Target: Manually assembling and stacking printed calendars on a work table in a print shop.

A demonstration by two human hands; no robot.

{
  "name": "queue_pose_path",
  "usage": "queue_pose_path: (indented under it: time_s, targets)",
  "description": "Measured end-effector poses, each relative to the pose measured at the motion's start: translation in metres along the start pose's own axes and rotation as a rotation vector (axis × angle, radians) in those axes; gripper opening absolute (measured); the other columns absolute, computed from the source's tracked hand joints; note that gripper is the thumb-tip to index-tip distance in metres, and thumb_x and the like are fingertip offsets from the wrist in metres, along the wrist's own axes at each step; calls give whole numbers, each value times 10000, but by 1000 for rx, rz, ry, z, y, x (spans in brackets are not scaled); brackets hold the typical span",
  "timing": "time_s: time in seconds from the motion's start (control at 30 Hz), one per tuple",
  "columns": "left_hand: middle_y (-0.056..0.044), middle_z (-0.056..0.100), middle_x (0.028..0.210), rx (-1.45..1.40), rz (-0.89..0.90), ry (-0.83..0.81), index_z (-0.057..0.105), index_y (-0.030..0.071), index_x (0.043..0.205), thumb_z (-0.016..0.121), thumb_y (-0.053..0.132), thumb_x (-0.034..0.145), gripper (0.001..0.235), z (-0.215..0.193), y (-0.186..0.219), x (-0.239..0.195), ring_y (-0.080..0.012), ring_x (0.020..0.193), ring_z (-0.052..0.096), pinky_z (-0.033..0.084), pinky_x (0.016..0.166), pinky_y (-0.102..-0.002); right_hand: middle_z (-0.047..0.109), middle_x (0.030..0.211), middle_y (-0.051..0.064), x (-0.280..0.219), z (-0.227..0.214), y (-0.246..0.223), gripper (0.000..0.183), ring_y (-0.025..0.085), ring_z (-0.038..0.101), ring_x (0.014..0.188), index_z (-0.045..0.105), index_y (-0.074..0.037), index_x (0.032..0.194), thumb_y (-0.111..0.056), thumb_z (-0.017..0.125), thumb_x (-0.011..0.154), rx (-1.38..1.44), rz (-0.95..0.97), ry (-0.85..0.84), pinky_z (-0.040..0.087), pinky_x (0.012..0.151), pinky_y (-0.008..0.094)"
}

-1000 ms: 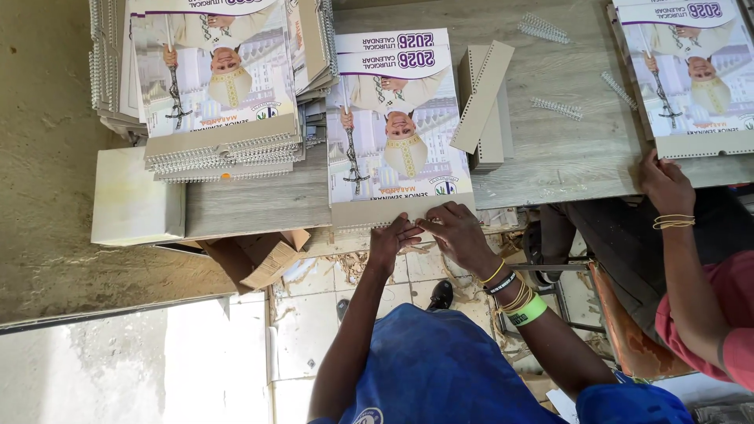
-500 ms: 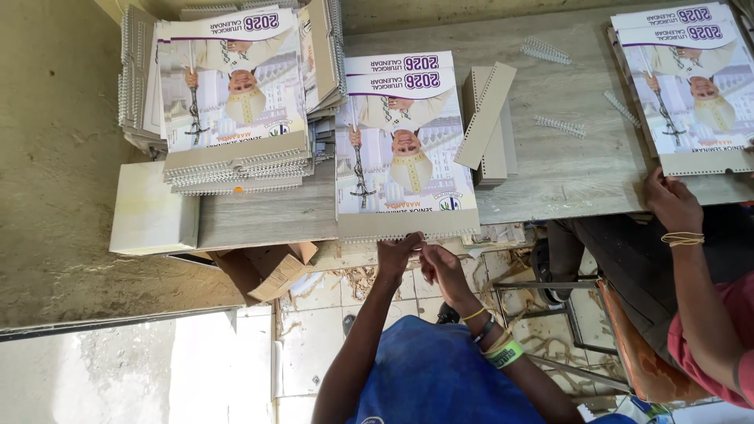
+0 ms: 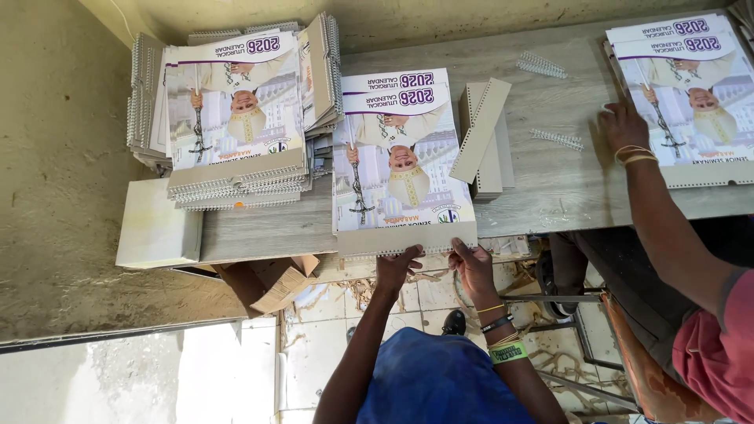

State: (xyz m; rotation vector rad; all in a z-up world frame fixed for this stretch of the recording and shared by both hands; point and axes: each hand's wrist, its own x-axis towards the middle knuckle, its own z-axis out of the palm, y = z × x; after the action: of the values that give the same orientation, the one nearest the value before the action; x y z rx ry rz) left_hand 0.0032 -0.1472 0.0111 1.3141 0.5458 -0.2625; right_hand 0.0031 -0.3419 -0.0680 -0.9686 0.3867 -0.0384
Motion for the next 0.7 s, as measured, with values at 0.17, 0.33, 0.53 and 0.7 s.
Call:
queue_pose_path:
  time_s: [0.17, 0.33, 0.53, 0.7]
  targets:
    - [-145, 782, 782, -46, 23, 25, 797, 5, 825, 923, 192, 800, 227, 2, 1, 1, -232, 621, 780, 593, 493, -252, 797, 942, 265, 5, -22, -3, 213, 337, 794, 791, 696, -4, 946, -166, 828, 989, 17, 58, -141, 605, 635, 374]
    - [-166, 807, 838, -65, 15, 9, 815, -29, 866, 904, 234, 821, 281, 3, -3, 5, -221, 623, 772, 603, 498, -257, 801, 957, 253, 13, -26, 3, 205, 331, 785, 771, 688, -5, 962, -167, 805, 1010, 49, 95, -160, 615, 622, 384]
    - [-166, 813, 848, -60, 27, -2, 819, -21, 870, 922, 256, 823, 299, -1, -6, 9, -223, 660, 788, 627, 531, -271, 821, 969, 222, 4, -17, -26, 210, 286, 807, 753, 704, -36, 1055, -244, 737, 1055, -34, 105, -186, 631, 612, 350]
    - [-167, 793, 793, -80, 50, -25, 814, -5, 823, 922, 254, 838, 281, -3, 7, -3, -219, 665, 790, 632, 551, -269, 821, 1015, 192, 16, -37, -12, 209, 273, 807, 829, 699, -66, 1118, -268, 724, 1072, -59, 53, -194, 631, 669, 331]
